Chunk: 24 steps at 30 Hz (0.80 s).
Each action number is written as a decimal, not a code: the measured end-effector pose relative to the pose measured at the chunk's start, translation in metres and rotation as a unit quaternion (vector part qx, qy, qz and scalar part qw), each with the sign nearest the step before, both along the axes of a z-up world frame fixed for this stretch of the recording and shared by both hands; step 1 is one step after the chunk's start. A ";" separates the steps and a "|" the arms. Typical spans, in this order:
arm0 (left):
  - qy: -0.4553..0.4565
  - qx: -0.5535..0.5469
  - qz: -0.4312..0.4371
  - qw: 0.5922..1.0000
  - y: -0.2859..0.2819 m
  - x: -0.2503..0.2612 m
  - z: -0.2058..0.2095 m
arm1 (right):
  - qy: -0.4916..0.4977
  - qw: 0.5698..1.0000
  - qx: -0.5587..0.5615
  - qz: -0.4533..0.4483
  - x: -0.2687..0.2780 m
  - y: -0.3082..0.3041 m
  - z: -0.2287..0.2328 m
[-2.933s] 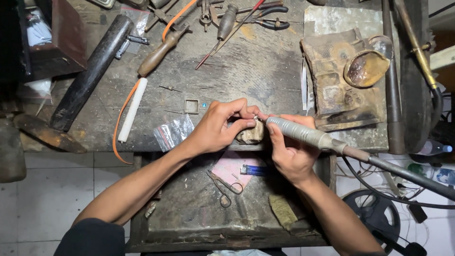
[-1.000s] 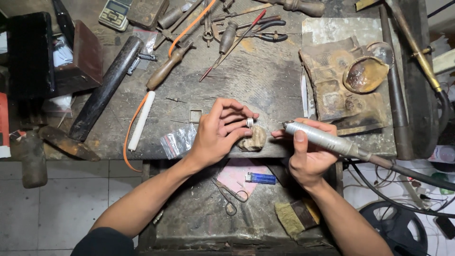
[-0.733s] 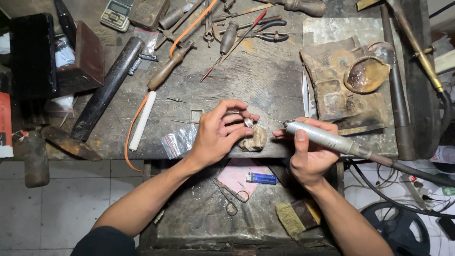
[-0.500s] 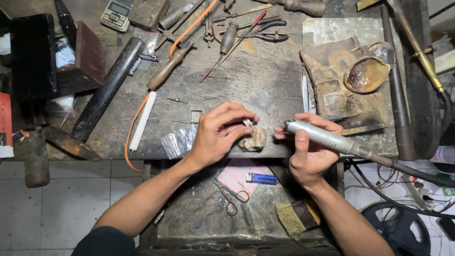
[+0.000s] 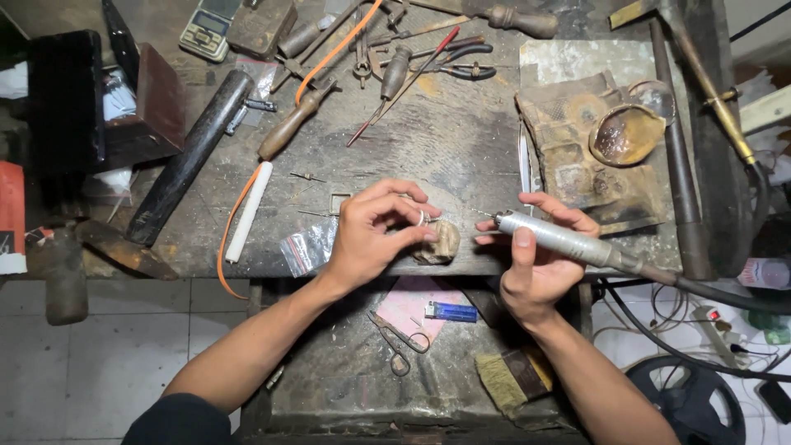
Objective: Polishing a small metal ring using a handheld rotary tool at a jeweler's workbench.
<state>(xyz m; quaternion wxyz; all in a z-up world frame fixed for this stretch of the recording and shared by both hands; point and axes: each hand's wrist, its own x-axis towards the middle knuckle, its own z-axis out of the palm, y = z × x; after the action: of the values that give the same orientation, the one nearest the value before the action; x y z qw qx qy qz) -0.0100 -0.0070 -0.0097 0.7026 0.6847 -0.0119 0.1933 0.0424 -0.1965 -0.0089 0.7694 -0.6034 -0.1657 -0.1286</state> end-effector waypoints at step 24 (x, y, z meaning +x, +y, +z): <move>-0.014 0.410 -0.017 0.912 -0.012 -0.089 0.029 | 0.002 0.999 -0.020 0.027 -0.009 -0.004 0.012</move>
<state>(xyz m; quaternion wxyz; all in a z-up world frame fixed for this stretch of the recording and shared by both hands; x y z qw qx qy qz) -0.0991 -0.0188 0.0195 0.3634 0.9094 -0.1112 0.1690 0.0337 -0.2009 0.0033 0.7604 -0.6144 -0.1832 -0.1035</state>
